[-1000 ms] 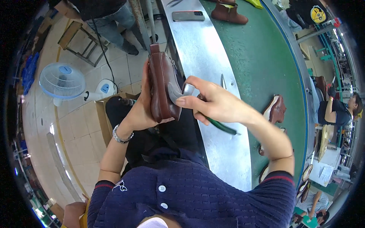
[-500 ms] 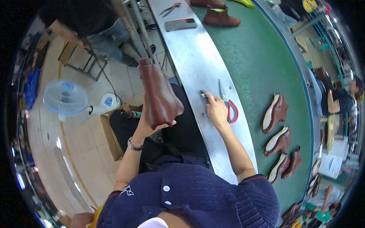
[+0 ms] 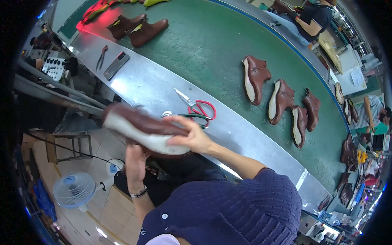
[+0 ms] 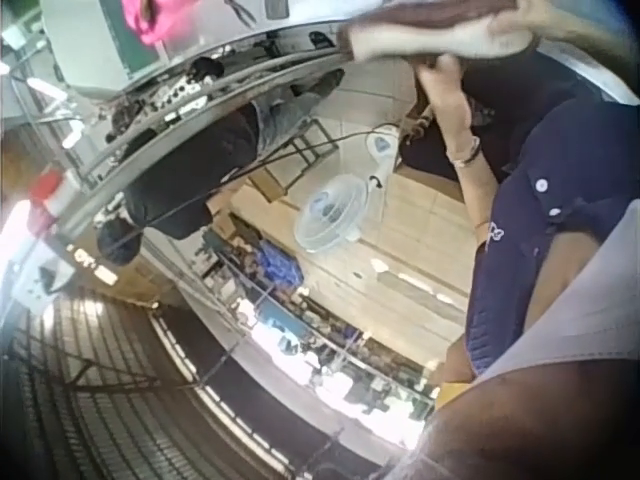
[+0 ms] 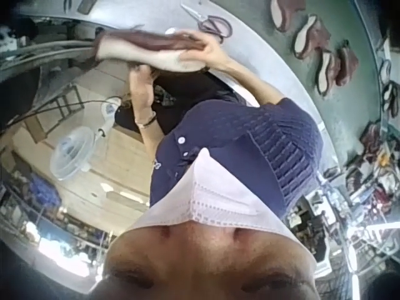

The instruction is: Finishing the lasting and trimming of a leather shoe upper on a workbench.

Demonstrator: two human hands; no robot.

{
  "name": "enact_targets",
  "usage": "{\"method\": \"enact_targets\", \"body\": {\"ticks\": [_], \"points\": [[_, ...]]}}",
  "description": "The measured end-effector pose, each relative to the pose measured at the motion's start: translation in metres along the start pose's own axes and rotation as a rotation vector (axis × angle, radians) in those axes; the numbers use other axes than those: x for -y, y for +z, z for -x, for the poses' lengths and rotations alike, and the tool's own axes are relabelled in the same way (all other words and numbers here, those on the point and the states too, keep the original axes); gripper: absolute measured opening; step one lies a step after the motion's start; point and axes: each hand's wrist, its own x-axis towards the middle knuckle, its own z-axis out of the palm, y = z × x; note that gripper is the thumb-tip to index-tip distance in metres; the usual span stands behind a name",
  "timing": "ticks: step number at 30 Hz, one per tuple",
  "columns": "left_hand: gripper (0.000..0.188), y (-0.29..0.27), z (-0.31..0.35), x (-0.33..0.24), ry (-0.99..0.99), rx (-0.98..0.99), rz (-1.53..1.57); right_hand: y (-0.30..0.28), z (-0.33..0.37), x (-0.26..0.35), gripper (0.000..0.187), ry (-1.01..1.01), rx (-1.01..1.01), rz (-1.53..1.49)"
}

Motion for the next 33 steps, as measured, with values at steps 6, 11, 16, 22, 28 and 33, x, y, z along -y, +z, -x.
{"method": "enact_targets", "body": {"ticks": [6, 11, 16, 22, 28, 33], "points": [[0.068, -0.008, 0.013, 0.007, -0.069, 0.151, -0.376, -0.088, -0.024, 0.004, 0.05, -0.298, -0.616, 0.427], [0.058, -0.05, 0.058, 0.069, -0.342, -0.013, -0.365, -0.189, -0.063, -0.005, 0.061, -0.282, -0.842, 1.004], [0.059, -0.049, 0.082, 0.085, -0.326, -0.156, -0.496, -0.207, -0.093, -0.002, 0.067, 0.258, -0.877, 1.655], [0.06, -0.058, 0.099, 0.099, -0.325, -0.228, -0.494, -0.242, -0.202, -0.014, 0.047, -0.38, -0.667, 1.708], [0.064, -0.081, 0.159, 0.127, -0.502, -0.494, -0.622, -0.176, -0.389, -0.005, 0.048, -0.482, -0.221, 1.398], [0.058, -0.089, 0.177, 0.149, -0.429, -0.737, -0.149, -0.194, -0.539, -0.03, 0.064, -0.7, -0.201, 1.58]]}}
